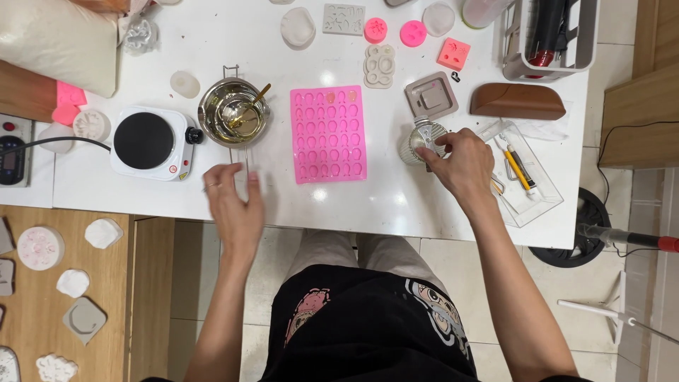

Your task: Threading and securing a candle wick into a container and preparing it for pouring wax.

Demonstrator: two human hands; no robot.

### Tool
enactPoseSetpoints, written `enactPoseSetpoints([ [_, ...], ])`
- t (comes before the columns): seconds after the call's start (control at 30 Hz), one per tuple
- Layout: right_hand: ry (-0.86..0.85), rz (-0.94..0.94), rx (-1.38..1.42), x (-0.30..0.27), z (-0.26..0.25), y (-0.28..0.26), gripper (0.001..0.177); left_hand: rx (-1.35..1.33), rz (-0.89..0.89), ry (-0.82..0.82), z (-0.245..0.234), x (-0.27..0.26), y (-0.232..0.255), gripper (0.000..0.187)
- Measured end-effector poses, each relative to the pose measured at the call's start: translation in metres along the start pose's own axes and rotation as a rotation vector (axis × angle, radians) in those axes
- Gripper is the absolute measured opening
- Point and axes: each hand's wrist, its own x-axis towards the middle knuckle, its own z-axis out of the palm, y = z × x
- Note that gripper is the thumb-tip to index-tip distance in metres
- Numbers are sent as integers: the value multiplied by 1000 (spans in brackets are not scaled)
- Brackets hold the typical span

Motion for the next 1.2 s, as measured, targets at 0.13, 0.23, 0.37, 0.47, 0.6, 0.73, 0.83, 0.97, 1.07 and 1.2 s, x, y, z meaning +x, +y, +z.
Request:
enactPoseSetpoints([
  [0.13,18,-19,-22,9,20,16,33,-212,278,-61,41,-4,30,13],
  [0.23,63,-16,-61,16,31,34,29,-297,400,-128,76,-6,64,6],
  [0.37,103,0,24,15,16,32,21,-493,467,-190,105,-6,104,4],
  [0.47,110,10,101,10,-23,17,19,-666,365,-282,135,-1,113,11],
  [0.6,139,-108,236,3,-74,6,18,-886,164,-513,175,10,119,30],
  [0.73,104,-147,298,-10,-110,-19,16,-968,274,-644,176,19,134,28],
  [0.83,64,-197,340,-15,-121,-22,14,-1046,316,-814,180,23,136,24],
  [0.97,16,-169,370,-18,-120,-14,11,-1057,396,-933,182,25,137,17],
  [1.07,4,-176,375,-18,-120,-10,10,-1074,409,-965,186,25,138,16],
  [1.2,-5,-184,379,-18,-121,-9,12,-1096,425,-998,182,25,138,18],
])
